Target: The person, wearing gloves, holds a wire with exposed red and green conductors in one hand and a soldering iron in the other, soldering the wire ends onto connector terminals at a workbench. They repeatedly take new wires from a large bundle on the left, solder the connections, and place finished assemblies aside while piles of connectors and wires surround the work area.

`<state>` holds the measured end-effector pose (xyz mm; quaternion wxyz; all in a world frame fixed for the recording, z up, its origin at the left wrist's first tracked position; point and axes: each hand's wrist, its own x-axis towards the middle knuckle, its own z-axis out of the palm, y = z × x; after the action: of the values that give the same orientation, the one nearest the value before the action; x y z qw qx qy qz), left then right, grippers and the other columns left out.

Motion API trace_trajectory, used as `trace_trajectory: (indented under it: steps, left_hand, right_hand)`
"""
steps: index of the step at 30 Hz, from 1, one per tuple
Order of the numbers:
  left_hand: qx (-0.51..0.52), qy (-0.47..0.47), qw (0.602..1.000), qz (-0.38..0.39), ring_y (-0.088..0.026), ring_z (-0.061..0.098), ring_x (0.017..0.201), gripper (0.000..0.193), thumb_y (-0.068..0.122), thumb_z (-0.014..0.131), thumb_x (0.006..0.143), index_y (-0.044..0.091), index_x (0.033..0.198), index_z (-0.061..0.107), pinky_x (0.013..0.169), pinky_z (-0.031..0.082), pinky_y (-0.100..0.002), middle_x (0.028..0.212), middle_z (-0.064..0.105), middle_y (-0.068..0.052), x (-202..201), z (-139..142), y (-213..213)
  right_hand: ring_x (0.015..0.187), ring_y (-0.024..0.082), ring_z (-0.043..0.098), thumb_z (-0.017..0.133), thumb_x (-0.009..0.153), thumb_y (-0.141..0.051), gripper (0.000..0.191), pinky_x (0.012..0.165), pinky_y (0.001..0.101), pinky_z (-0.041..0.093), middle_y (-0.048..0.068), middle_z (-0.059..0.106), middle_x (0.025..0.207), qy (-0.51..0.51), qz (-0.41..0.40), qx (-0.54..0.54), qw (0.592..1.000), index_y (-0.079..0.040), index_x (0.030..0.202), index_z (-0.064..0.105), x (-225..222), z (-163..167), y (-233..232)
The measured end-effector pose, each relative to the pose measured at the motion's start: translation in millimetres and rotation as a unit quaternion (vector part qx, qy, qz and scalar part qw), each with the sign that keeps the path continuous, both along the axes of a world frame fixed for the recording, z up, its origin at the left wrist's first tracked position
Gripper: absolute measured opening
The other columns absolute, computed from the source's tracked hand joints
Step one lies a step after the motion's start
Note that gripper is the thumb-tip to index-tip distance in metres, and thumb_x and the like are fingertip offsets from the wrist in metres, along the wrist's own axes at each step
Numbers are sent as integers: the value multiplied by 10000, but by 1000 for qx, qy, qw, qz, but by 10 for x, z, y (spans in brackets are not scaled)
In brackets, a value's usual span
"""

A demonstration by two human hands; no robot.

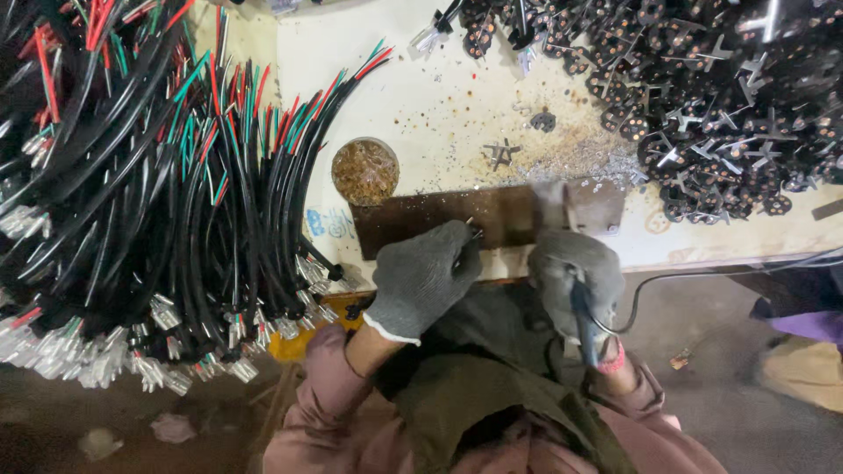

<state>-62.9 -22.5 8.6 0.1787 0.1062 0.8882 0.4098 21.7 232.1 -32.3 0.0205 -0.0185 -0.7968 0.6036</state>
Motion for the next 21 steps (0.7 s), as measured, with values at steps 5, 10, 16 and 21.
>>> trace_trajectory:
  steps: [5, 10, 16, 21]
  left_hand:
    - [22, -31, 999, 19, -315, 687, 676, 124, 255, 701, 894, 157, 909, 627, 582, 518, -440, 738, 667, -79, 0, -76, 104]
    - [5, -10, 1000, -1, -351, 681, 669, 230, 292, 740, 855, 134, 975, 625, 550, 500, -471, 754, 679, -103, -28, -117, 104]
    - [-8, 7, 1000, 27, -369, 682, 668, 209, 263, 739, 863, 123, 978, 633, 565, 506, -482, 734, 682, -128, -13, -126, 167]
    - [59, -21, 993, 98, -352, 701, 681, 130, 164, 714, 897, 126, 994, 636, 598, 528, -451, 745, 681, -126, 43, -90, 200]
  right_hand:
    - [845, 224, 653, 631, 958, -139, 258, 739, 296, 533, 137, 661, 1036, 0, -28, -25, 999, 37, 1145, 609, -147, 317, -131]
    - [975, 238, 687, 668, 885, -41, 329, 845, 297, 572, 137, 674, 1154, -69, -85, 6, 994, 43, 1189, 574, -539, 297, -544]
    - [852, 273, 694, 842, 903, -60, 250, 744, 374, 544, 102, 700, 1010, 91, 11, 248, 965, -96, 1082, 672, -434, 222, -570]
    - [677, 275, 670, 749, 794, -240, 277, 575, 395, 491, 90, 721, 879, 119, 135, 303, 936, -168, 1062, 743, -138, 87, -458]
